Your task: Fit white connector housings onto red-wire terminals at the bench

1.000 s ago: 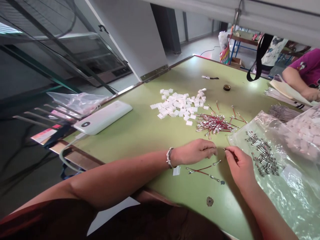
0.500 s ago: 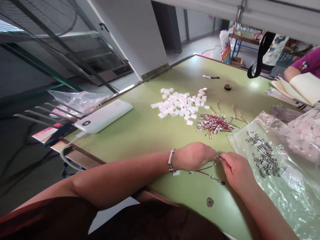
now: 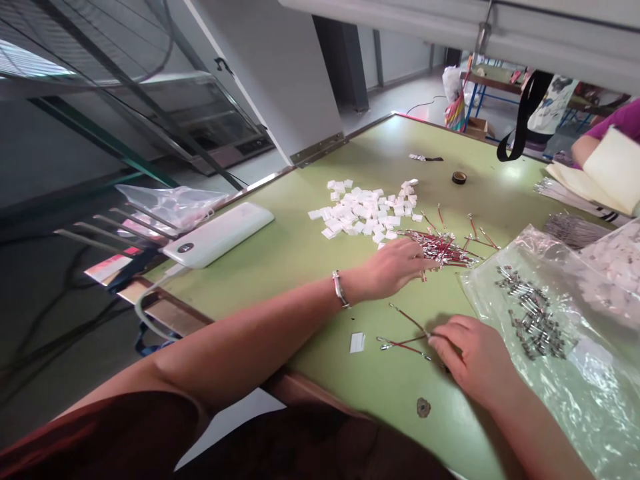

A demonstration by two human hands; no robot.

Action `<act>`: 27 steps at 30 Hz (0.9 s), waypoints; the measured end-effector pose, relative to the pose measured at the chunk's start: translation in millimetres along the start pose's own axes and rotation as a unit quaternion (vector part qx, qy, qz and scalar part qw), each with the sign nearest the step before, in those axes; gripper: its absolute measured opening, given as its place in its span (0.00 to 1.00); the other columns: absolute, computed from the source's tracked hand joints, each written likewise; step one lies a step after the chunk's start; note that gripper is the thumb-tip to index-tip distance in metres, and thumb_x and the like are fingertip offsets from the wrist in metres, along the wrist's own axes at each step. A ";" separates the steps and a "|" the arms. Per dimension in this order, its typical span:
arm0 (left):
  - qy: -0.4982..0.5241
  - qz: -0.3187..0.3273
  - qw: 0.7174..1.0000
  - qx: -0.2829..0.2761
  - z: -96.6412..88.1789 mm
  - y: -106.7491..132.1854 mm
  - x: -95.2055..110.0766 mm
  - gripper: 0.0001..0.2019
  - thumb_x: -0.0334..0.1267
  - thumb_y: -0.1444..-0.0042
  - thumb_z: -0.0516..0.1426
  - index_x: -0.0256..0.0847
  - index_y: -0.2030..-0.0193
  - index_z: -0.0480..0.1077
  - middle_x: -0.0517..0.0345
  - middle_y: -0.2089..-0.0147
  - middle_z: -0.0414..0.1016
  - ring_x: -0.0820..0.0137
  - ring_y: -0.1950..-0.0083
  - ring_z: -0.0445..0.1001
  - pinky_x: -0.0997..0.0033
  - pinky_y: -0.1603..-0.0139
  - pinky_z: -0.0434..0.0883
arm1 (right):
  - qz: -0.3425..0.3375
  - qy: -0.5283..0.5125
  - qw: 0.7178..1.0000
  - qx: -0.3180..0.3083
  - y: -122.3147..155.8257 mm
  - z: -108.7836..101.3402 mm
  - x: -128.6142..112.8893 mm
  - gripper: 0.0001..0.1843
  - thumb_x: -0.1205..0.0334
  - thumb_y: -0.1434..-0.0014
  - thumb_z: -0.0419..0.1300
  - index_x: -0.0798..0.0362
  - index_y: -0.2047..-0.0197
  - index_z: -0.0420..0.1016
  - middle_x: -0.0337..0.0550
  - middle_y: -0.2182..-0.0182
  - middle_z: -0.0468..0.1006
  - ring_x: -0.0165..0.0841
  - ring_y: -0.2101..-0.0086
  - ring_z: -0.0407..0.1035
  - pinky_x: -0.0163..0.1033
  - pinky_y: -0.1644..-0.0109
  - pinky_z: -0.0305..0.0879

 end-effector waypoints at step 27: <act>0.295 -0.214 0.898 0.247 -27.4 15.3 -70.7 0.04 0.35 0.42 0.57 0.39 0.67 0.72 0.54 0.63 0.78 0.70 0.60 0.74 0.63 0.54 0.72 | 0.270 0.348 0.898 0.020 40.6 -70.1 136.1 0.18 0.51 0.38 0.50 0.51 0.58 0.76 0.52 0.60 0.76 0.43 0.68 0.71 0.44 0.71 0.61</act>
Point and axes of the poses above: each hand's wrist, its own y-axis away from the middle knuckle, its own z-axis out of the palm, x = y × z, the point moved 8 cm from there along -y, towards the middle knuckle
